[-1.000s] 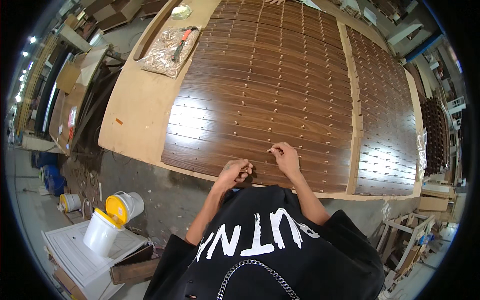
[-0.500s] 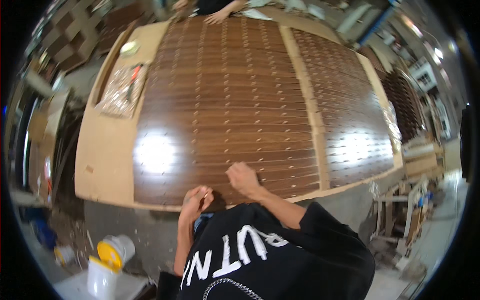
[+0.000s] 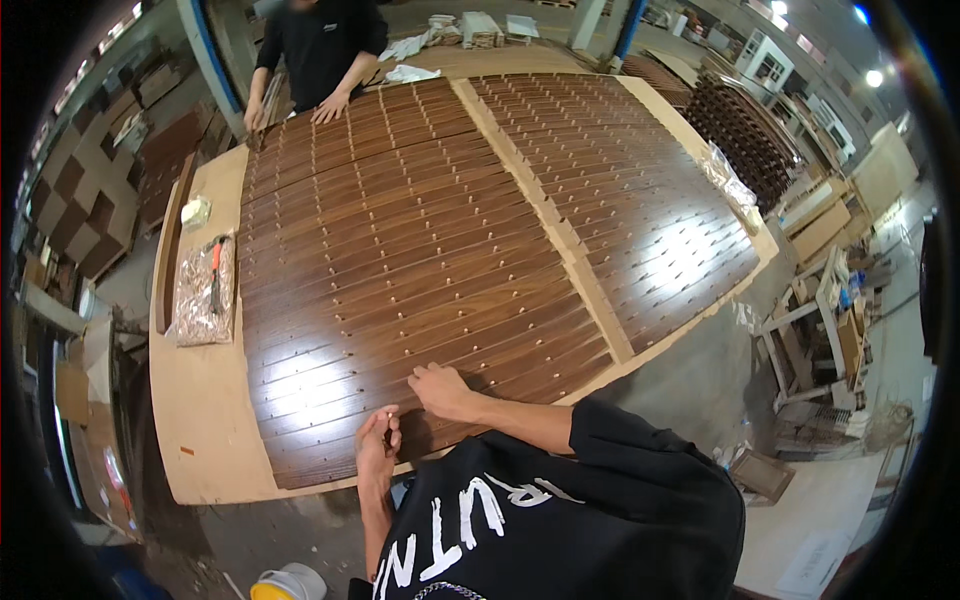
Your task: The recorder and a colleague insert small wooden dowels into pre-drilled holes in a large wooden slat panel.
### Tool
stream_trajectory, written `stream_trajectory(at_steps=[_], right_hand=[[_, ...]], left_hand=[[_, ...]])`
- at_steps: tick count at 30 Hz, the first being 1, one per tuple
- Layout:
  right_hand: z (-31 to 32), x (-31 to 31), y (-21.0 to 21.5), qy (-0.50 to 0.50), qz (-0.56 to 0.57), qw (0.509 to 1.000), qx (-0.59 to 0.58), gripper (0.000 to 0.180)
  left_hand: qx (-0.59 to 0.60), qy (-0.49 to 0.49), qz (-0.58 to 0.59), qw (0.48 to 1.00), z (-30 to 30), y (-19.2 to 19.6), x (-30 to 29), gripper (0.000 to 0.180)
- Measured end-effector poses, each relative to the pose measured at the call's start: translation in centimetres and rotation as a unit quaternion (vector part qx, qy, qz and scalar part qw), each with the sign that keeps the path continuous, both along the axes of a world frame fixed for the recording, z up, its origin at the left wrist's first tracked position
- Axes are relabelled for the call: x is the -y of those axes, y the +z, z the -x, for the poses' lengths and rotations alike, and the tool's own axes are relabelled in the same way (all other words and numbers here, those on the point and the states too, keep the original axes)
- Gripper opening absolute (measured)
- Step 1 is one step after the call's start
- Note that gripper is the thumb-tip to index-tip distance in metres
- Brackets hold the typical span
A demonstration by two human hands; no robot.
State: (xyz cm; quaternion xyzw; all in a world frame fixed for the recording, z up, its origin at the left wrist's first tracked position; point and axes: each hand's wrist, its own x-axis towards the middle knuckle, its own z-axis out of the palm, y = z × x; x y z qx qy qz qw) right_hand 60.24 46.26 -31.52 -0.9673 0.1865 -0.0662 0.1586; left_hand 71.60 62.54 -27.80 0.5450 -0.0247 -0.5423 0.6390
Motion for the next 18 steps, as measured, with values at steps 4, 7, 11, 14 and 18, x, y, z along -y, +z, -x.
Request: stream_trajectory(at_steps=[4,7,11,14,18], right_hand=[[-0.3,-0.6,0.3,-0.002,0.006,1.000,0.002,0.022],[-1.0,-0.1,1.0,0.001,-0.023,0.997,-0.070,0.027],[-0.9,-0.6,-1.7,-0.003,0.004,1.000,0.008,0.018],[0.7,-3.0,1.8,-0.039,-0.172,0.984,0.006,0.024],[2.7,-5.8,2.5,-0.029,-0.435,0.893,0.116,0.027]], left_hand=[[0.007,-0.002,0.020,1.000,0.1,-0.7,-1.5,0.023],[-0.012,-0.001,0.040,0.999,0.1,-1.9,-2.3,0.023],[-0.014,0.037,0.017,0.999,0.9,-2.9,-3.3,0.028],[-0.031,0.067,-0.010,0.997,0.9,-3.4,-3.7,0.030],[-0.036,0.038,-0.033,0.998,2.5,-3.8,-2.4,0.033]])
